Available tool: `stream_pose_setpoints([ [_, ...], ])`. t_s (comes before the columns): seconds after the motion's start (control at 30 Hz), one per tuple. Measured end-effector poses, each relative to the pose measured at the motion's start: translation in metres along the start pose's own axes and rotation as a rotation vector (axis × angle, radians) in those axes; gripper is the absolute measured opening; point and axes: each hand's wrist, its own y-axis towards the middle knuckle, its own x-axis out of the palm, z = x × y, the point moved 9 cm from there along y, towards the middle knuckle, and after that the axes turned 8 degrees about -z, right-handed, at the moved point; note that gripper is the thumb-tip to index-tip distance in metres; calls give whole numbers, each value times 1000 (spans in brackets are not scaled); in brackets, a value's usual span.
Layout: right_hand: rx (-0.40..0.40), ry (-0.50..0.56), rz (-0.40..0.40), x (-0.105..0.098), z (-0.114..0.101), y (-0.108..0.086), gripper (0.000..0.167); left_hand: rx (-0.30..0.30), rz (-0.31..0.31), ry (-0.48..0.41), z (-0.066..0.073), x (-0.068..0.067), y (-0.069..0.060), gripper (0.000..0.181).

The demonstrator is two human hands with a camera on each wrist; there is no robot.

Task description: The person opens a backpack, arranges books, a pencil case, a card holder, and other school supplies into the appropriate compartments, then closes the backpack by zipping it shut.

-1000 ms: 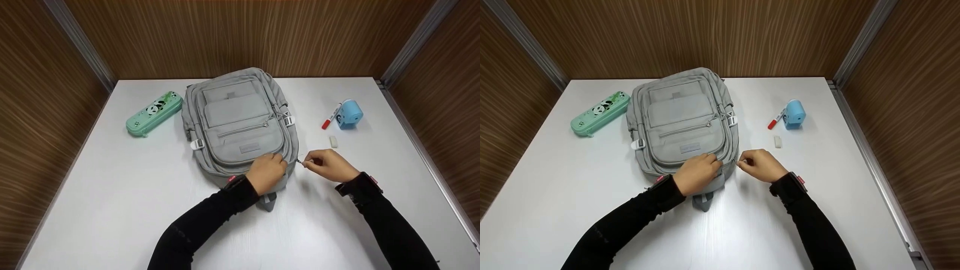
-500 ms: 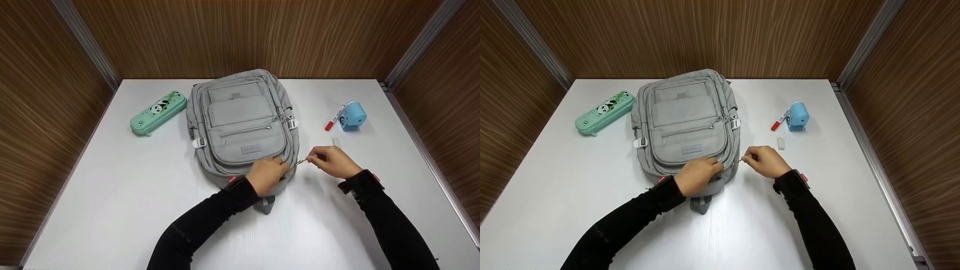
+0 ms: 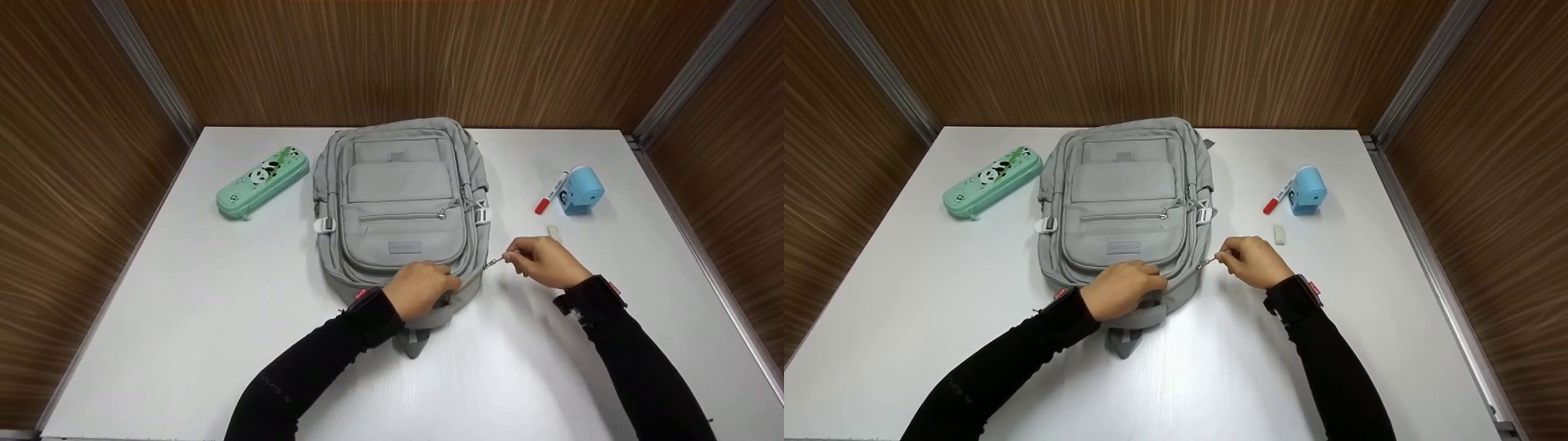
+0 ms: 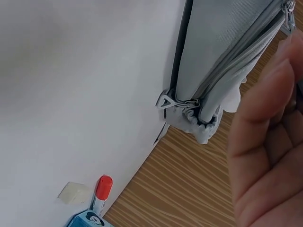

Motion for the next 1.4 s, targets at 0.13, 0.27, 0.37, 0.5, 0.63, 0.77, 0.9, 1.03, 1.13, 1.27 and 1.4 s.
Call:
stream_pose_setpoints([
  [0.13, 7, -12, -2, 1, 4, 0, 13, 22, -8, -35, -7, -1, -13, 15],
  [0.27, 14, -6, -21, 3, 6, -1, 17, 40, -16, -38, -14, -2, -26, 11],
  [0.37, 15, 0, -29, 4, 8, -1, 18, 42, -34, -44, -20, -1, -34, 11],
  [0.5, 22, 2, -25, 5, 10, 0, 18, 32, -51, -54, -27, 0, -42, 20],
  [0.63, 38, 4, -24, 5, 12, 1, 19, 4, -63, -45, -35, 1, -49, 19],
  [0.77, 44, 14, -35, 7, 14, 2, 20, -35, -82, -60, -44, 1, -57, 19],
  [0.9, 37, 44, -52, 9, 15, 4, 19, -56, -84, -68, -52, -1, -66, 24],
  [1.03, 27, 63, -61, 12, 15, 8, 20, -73, -67, -69, -60, -3, -76, 18],
  [1.13, 32, 59, -57, 12, 17, 10, 20, -80, -47, -88, -66, -4, -84, 12],
  [1.27, 59, 70, -55, 12, 21, 13, 20, -86, -26, -106, -73, -5, -94, 11],
  [1.4, 94, 88, -56, 13, 26, 16, 21, -98, 3, -121, -81, -5, -104, 12],
])
